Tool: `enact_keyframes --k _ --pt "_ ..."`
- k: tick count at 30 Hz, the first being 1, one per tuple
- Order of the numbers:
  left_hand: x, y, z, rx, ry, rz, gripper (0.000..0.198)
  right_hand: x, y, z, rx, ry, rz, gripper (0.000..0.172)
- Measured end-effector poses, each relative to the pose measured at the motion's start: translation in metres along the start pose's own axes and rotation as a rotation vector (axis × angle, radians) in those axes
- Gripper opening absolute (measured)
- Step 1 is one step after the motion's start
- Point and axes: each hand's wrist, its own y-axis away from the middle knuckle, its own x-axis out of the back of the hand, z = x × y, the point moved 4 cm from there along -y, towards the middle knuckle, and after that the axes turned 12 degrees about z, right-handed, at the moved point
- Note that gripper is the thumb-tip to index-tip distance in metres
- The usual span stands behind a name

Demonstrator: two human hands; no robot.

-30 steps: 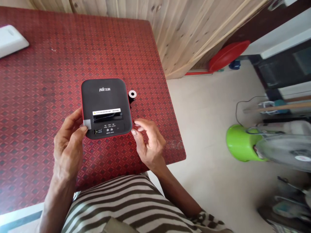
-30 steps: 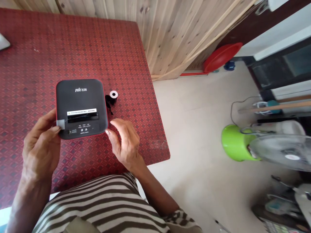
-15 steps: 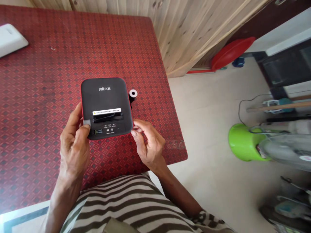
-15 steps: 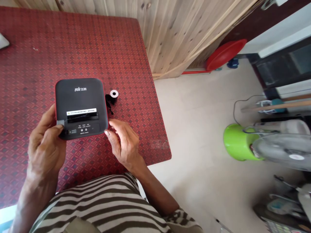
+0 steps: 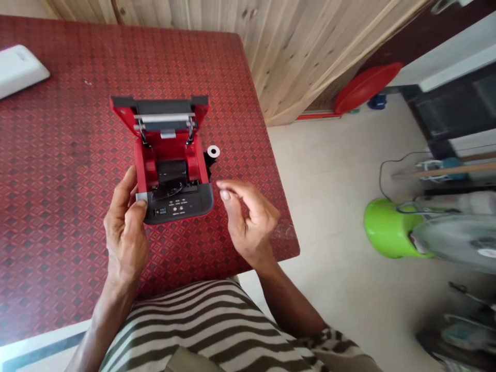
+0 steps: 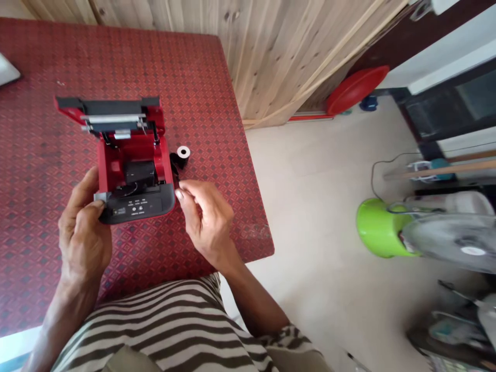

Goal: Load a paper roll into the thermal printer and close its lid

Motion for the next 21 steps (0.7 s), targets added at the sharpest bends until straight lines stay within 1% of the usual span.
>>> enact_keyframes --k 1,2,3,4,5,7,8,9,12,15,18,21 --pt "0.002 -0.001 -0.003 -0.035 -0.013 -0.008 0.051 -0.004 -0.012 -0.002 0.062 0.007 -0.018 0.014" --pt "0.003 -0.001 -0.005 -0.067 -0.023 -0.021 0.052 -0.011 -0.026 -0.005 0.133 0.022 -0.066 0.015" --pt "0.004 -0.002 -0.007 -0.099 -0.036 -0.035 0.052 -0.023 -0.038 -0.009 0.208 0.048 -0.161 0.015" --pt "0.005 -0.003 -0.008 -0.131 -0.055 -0.050 0.053 -0.037 -0.050 -0.014 0.274 0.094 -0.287 0.018" --pt "0.005 -0.003 -0.008 -0.163 -0.080 -0.063 0.053 -0.054 -0.059 -0.017 0.322 0.172 -0.458 0.017" --pt "0.006 -0.004 -0.008 -0.212 -0.138 -0.086 0.053 -0.084 -0.071 -0.025 0.366 0.332 -0.755 0.022" --pt "0.007 -0.004 -0.007 -0.222 -0.158 -0.094 0.053 -0.096 -0.075 -0.029 0.366 0.388 -0.854 0.027" --pt "0.007 -0.004 -0.007 -0.221 -0.171 -0.100 0.053 -0.104 -0.079 -0.033 0.358 0.436 -0.923 0.032" --pt "0.008 -0.004 -0.006 -0.203 -0.181 -0.103 0.056 -0.116 -0.082 -0.043 0.341 0.525 -1.045 0.042" --pt "0.009 -0.005 -0.007 -0.184 -0.168 -0.114 0.055 -0.114 -0.081 -0.044 0.385 0.551 -1.120 0.041" --pt "0.009 -0.005 -0.010 -0.168 -0.152 -0.128 0.051 -0.109 -0.084 -0.042 0.414 0.546 -1.091 0.034" --pt "0.010 -0.004 -0.011 -0.176 -0.136 -0.129 0.054 -0.106 -0.086 -0.039 0.375 0.570 -1.074 0.032"
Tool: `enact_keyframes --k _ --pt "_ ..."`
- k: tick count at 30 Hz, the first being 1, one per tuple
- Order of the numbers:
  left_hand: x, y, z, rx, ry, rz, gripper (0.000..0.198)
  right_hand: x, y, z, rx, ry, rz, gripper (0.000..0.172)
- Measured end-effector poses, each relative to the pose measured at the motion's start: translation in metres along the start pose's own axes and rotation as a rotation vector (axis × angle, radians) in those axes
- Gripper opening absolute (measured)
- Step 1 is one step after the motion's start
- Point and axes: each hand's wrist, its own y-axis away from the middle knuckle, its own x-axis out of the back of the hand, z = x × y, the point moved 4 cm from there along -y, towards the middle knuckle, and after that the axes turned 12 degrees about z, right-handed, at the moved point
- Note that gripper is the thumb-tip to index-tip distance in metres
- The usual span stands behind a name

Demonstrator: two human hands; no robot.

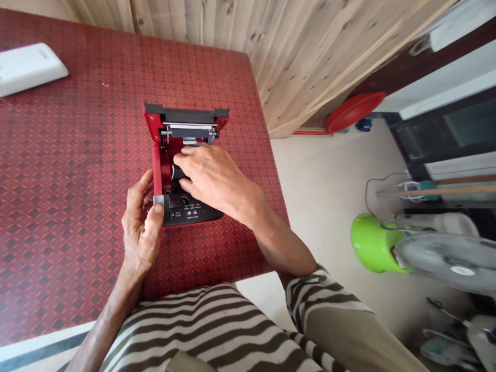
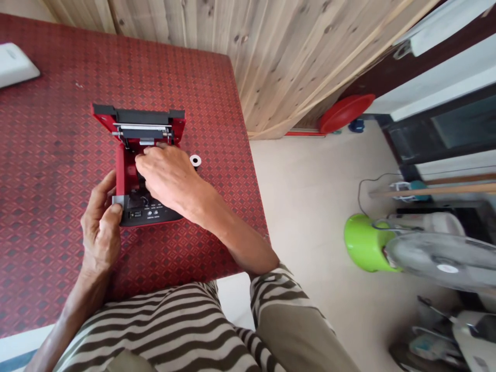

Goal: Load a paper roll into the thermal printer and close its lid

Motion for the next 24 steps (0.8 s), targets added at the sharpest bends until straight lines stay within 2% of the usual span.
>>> enact_keyframes --k 7,9,11,14,16,19,21,24 --pt "0.000 0.001 -0.001 0.012 -0.009 0.007 0.056 0.012 0.010 -0.005 -0.056 -0.066 0.073 0.027" --pt "0.000 0.000 0.000 0.005 -0.016 0.007 0.055 0.024 0.022 -0.006 -0.041 -0.128 0.175 0.023" --pt "0.000 -0.002 0.002 -0.003 -0.014 0.003 0.056 0.039 0.043 0.000 -0.020 -0.277 0.348 0.019" --pt "-0.001 -0.004 0.007 -0.013 -0.004 0.014 0.057 0.049 0.084 0.024 -0.066 -0.544 0.566 0.018" --pt "-0.001 -0.005 0.008 -0.004 -0.009 0.029 0.057 0.037 0.112 0.043 -0.170 -0.702 0.613 0.020" --pt "-0.001 -0.004 0.006 0.001 -0.014 0.037 0.057 -0.005 0.141 0.060 -0.312 -0.899 0.577 0.028" --pt "-0.001 -0.004 0.003 -0.005 0.002 0.040 0.056 -0.039 0.147 0.061 -0.393 -0.933 0.555 0.028" --pt "0.000 -0.004 -0.002 0.014 0.024 0.030 0.057 -0.080 0.141 0.054 -0.460 -0.913 0.579 0.021"
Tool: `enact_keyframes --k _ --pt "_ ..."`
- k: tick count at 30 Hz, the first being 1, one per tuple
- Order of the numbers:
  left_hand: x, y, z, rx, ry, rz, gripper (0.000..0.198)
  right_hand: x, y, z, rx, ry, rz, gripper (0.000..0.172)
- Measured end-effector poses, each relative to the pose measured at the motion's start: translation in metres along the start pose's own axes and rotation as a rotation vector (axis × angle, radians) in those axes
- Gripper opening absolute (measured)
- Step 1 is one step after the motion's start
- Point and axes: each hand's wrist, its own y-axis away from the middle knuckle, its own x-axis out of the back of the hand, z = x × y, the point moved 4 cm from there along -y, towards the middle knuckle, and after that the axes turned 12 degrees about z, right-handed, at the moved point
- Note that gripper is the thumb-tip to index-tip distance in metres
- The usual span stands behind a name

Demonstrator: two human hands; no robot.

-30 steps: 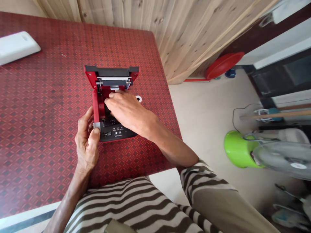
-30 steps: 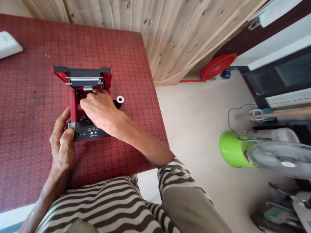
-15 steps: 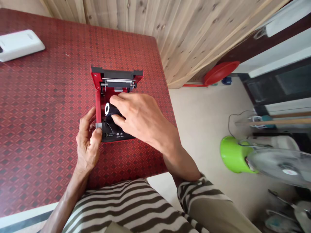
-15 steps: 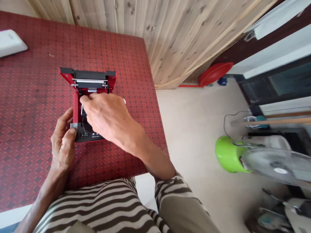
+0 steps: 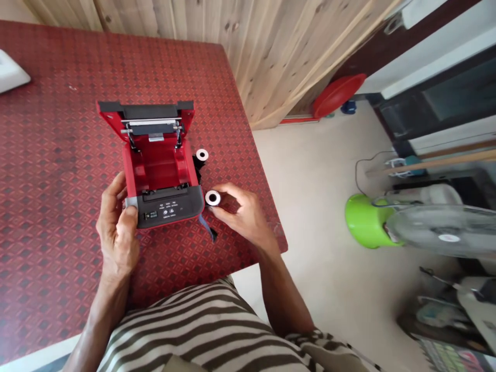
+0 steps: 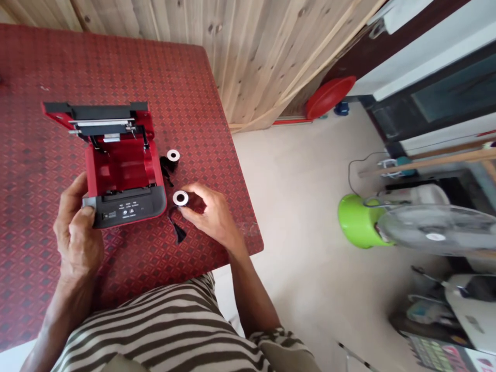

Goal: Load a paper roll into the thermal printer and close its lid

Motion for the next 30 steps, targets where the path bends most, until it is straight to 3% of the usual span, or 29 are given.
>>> enact_keyframes --k 3,5,9,11,14,18,21,23,27,30 --pt "-0.001 -0.001 -0.001 0.003 -0.001 -0.024 0.055 -0.022 0.002 0.012 0.003 0.008 0.028 0.024" --pt "-0.002 -0.002 0.000 -0.005 -0.011 -0.022 0.056 -0.026 0.003 0.014 0.015 0.019 0.012 0.027" --pt "-0.004 -0.003 0.002 0.006 0.000 -0.033 0.056 -0.006 0.000 0.012 -0.028 -0.026 -0.080 0.046" --pt "-0.005 -0.003 0.003 0.004 0.015 -0.039 0.055 0.009 -0.010 0.014 -0.093 -0.051 -0.065 0.039" --pt "-0.005 -0.003 0.003 -0.007 0.000 -0.028 0.055 0.017 -0.038 0.020 -0.111 -0.036 0.060 0.026" --pt "-0.001 -0.003 0.002 -0.010 -0.028 -0.019 0.057 -0.013 -0.077 0.030 -0.035 -0.043 0.035 0.049" --pt "0.001 -0.002 0.000 -0.003 -0.029 -0.018 0.058 -0.036 -0.090 0.037 -0.047 -0.005 0.007 0.039" --pt "0.002 -0.001 0.000 0.004 -0.036 -0.017 0.059 -0.035 -0.091 0.036 -0.065 0.019 0.039 0.030" --pt "0.001 0.000 0.004 -0.010 -0.052 -0.009 0.058 0.004 -0.079 -0.001 0.023 -0.095 0.098 0.035" --pt "0.000 0.001 0.007 -0.007 -0.040 -0.030 0.056 0.034 -0.069 -0.052 0.068 -0.044 -0.037 0.041"
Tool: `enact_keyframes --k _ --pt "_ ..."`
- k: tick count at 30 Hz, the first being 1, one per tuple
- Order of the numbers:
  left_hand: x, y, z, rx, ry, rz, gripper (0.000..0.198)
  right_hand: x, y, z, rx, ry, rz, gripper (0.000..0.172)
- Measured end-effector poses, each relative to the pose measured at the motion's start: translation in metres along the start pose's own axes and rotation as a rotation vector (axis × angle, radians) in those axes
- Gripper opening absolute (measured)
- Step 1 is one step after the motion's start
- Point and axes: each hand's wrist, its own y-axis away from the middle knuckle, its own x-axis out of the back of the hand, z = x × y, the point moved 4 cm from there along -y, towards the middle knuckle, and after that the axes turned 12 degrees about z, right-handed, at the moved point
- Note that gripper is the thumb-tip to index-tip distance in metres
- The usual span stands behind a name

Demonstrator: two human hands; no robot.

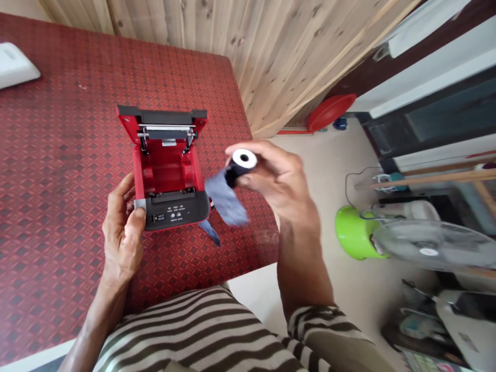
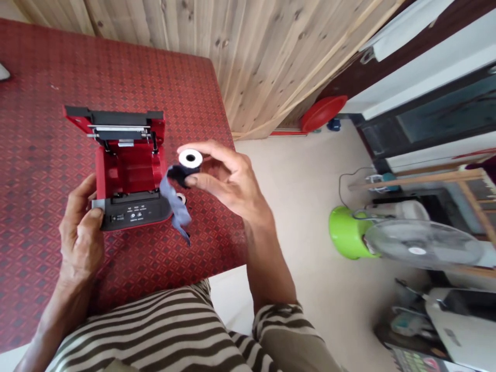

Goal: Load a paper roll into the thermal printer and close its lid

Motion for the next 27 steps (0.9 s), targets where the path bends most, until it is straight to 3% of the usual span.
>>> enact_keyframes --k 3,7,11,14,27 --pt "0.000 0.001 0.000 0.006 0.023 -0.021 0.055 -0.001 0.000 -0.048 0.119 0.137 -0.169 0.035" --pt "0.001 0.001 -0.002 0.012 0.046 -0.028 0.055 -0.049 -0.007 -0.073 0.370 0.422 -0.318 0.029" --pt "0.003 0.002 -0.003 -0.020 -0.015 -0.015 0.054 -0.101 -0.014 -0.068 0.435 0.728 -0.417 0.025" --pt "0.003 0.003 -0.003 0.000 -0.017 -0.016 0.056 -0.120 -0.018 -0.062 0.419 0.863 -0.456 0.034" --pt "0.000 0.004 -0.004 0.059 0.040 -0.031 0.053 -0.134 -0.038 -0.035 0.367 0.892 -0.514 0.046"
